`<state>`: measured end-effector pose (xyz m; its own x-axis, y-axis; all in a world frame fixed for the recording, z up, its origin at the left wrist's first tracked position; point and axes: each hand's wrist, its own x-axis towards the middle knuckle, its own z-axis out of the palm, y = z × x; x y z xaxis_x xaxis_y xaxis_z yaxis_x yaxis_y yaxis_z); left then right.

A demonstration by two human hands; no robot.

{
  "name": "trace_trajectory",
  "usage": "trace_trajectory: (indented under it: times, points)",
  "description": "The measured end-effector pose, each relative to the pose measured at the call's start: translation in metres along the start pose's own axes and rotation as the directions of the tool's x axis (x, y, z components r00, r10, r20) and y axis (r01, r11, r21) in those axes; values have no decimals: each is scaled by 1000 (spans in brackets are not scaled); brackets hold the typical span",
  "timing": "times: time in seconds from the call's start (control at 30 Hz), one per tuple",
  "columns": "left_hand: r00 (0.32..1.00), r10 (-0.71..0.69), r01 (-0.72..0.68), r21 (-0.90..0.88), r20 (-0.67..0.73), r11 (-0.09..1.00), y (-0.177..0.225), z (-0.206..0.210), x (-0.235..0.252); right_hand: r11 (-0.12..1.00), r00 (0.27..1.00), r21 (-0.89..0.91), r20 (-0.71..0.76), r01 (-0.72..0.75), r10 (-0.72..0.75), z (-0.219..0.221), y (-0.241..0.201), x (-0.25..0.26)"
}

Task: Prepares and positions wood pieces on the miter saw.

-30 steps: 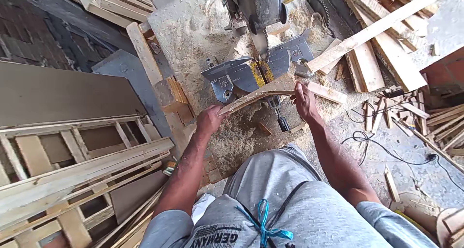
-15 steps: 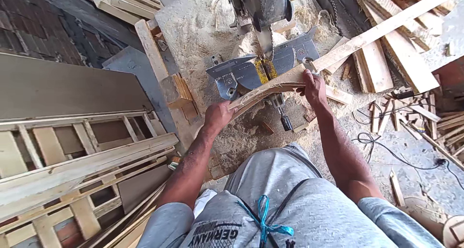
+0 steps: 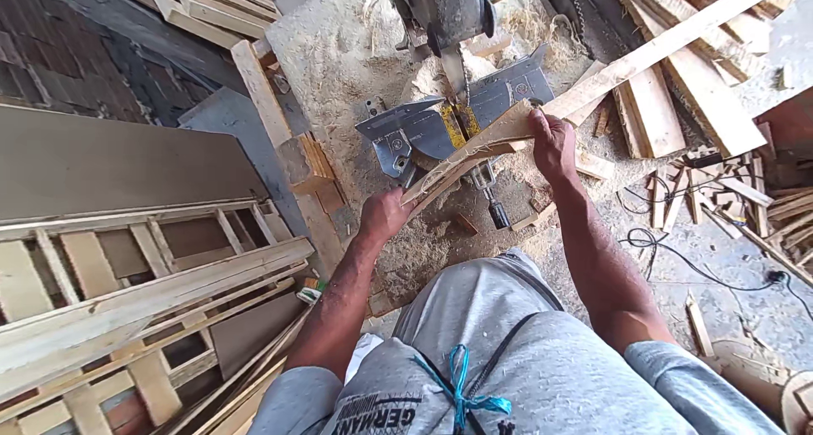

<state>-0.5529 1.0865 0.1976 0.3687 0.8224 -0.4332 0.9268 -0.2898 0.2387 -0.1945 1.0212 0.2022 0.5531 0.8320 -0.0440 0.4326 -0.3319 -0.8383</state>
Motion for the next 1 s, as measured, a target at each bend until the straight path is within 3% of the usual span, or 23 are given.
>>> trace_trajectory:
  times: [0.17,0.4,0.5,0.73,0.83,1.0]
  points:
    - [1000,-15,15,-23,-2,1000,37,2,7,994,992,44,-75,-98,101,-13,11,19]
    - [998,-56,57,124,-15,991,70,27,2,858,982,479,63,-188,180,-4,59,31]
    - [996,-77,72,137,34,988,67,28,0,826,982,533,62,-186,181,-3,58,26]
    - [996,-72,75,62,-45,995,48,17,-20,886,999,463,-33,-19,39,0,41,15]
    - [992,-89,92,22,-88,996,36,21,-28,952,999,306,-42,28,-16,3,30,10]
    - [987,-152,152,7,42,988,20,42,-21,987,999,156,-26,32,-29,22,31,7]
